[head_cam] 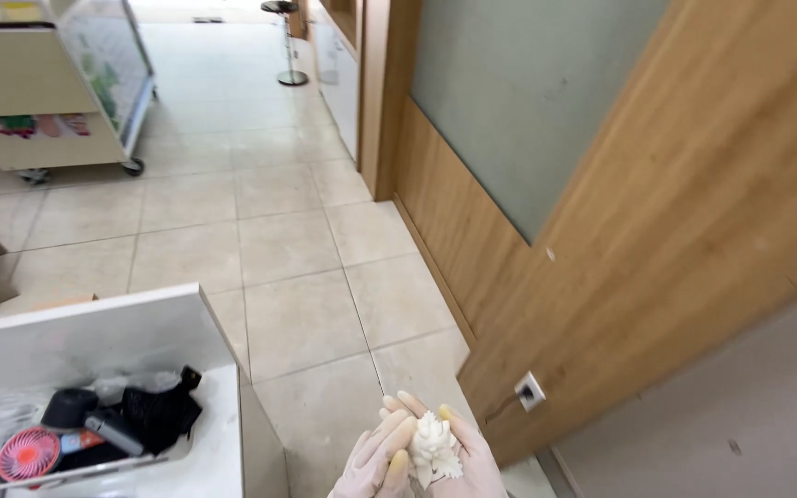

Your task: Inspecting and moving decorative candles between a display shelf and a workbench area.

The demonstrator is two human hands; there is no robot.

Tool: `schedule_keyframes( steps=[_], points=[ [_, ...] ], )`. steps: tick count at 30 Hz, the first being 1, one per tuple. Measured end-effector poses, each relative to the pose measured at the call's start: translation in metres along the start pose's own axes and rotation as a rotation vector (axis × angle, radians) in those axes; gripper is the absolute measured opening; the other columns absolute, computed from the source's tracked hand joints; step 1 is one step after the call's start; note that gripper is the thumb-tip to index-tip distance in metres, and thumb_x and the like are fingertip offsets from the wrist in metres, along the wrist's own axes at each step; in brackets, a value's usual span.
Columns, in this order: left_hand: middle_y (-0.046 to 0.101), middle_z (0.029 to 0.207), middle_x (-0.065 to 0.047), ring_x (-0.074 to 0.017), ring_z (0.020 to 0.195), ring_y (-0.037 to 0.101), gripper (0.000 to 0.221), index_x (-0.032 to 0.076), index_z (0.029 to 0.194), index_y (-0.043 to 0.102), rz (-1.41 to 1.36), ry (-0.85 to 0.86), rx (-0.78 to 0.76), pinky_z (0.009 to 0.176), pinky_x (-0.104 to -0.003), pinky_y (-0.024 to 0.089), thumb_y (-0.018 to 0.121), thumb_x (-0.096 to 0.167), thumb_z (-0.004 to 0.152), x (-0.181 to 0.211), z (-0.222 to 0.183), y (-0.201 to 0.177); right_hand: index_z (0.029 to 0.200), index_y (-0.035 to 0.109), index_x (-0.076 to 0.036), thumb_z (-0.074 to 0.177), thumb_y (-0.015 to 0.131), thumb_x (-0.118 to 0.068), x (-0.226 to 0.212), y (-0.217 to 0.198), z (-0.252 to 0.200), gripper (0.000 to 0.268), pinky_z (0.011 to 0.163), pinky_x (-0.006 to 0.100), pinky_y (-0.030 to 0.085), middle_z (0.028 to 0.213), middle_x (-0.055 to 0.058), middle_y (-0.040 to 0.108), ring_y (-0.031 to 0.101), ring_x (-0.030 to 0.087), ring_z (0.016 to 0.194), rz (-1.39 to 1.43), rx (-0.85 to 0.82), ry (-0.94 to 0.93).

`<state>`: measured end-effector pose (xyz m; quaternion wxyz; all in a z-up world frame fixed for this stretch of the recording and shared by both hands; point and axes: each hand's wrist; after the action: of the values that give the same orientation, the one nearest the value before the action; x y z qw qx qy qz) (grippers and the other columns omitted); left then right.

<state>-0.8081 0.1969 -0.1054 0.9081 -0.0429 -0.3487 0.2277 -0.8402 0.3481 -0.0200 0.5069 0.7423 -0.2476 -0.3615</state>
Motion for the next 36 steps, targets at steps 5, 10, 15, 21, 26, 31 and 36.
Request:
schedule_keyframes(
  steps=[5,10,15,21,26,31,36],
  points=[
    [0.073,0.129,-0.021,-0.0334,0.121,0.073,0.032,-0.001,0.126,0.070,0.017,-0.024,0.078,0.103,-0.040,0.058,0.062,0.005,0.095,-0.074,0.042,0.036,0.143,0.047,0.004,0.100,0.037,-0.034,-0.055,0.002,0.084,0.058,0.115,0.046,0.041,0.147,0.022,0.054,0.050,0.032,0.138,0.046,-0.008,0.127],
    [0.074,0.128,-0.022,-0.0315,0.120,0.074,0.032,-0.002,0.123,0.072,-0.006,-0.130,0.091,0.102,-0.040,0.058,0.064,0.001,0.092,-0.139,0.102,0.057,0.147,0.047,0.001,0.099,0.039,-0.034,-0.089,-0.014,0.178,0.060,0.118,0.046,0.038,0.152,0.020,0.050,0.046,0.030,0.141,0.129,-0.079,0.257],
    [0.074,0.128,-0.023,-0.0321,0.122,0.073,0.032,-0.004,0.123,0.072,-0.041,-0.155,0.108,0.103,-0.041,0.056,0.064,0.000,0.092,-0.221,0.170,0.059,0.148,0.045,-0.001,0.100,0.038,-0.035,-0.119,-0.018,0.287,0.059,0.121,0.045,0.037,0.155,0.018,0.046,0.042,0.029,0.146,0.122,-0.162,0.293],
    [0.075,0.127,-0.023,-0.0330,0.124,0.072,0.032,-0.005,0.123,0.072,-0.107,-0.165,0.110,0.105,-0.042,0.054,0.064,-0.002,0.092,-0.336,0.288,0.034,0.149,0.046,0.000,0.098,0.036,-0.035,-0.156,0.027,0.441,0.063,0.119,0.047,0.036,0.154,0.019,0.046,0.040,0.032,0.145,0.129,-0.097,0.240],
    [0.076,0.126,-0.023,-0.0336,0.125,0.071,0.032,-0.006,0.123,0.072,-0.159,-0.180,0.110,0.106,-0.042,0.053,0.064,-0.004,0.092,-0.425,0.381,0.017,0.145,0.046,0.002,0.100,0.033,-0.033,-0.188,0.112,0.548,0.059,0.116,0.048,0.036,0.152,0.022,0.049,0.041,0.033,0.145,0.187,0.138,0.174],
    [0.075,0.128,-0.024,-0.0333,0.127,0.069,0.032,-0.008,0.124,0.070,-0.255,-0.230,0.065,0.108,-0.042,0.051,0.062,-0.004,0.093,-0.508,0.446,0.014,0.144,0.046,0.005,0.102,0.032,-0.030,-0.217,0.122,0.652,0.057,0.116,0.048,0.039,0.149,0.024,0.052,0.044,0.034,0.143,0.164,0.181,0.111],
    [0.075,0.131,-0.021,-0.0310,0.129,0.070,0.032,-0.005,0.124,0.072,-0.240,-0.352,0.048,0.109,-0.039,0.049,0.063,0.001,0.094,-0.570,0.524,0.013,0.142,0.048,0.006,0.101,0.034,-0.031,-0.251,0.112,0.761,0.056,0.115,0.048,0.040,0.149,0.023,0.051,0.044,0.034,0.143,0.086,0.055,0.106]
  ],
)
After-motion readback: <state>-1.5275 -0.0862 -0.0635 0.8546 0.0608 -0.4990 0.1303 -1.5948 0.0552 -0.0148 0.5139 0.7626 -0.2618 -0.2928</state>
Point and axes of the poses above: each hand's wrist, its own z-axis towards the middle knuckle, its own y-axis out of the palm, x = y × z
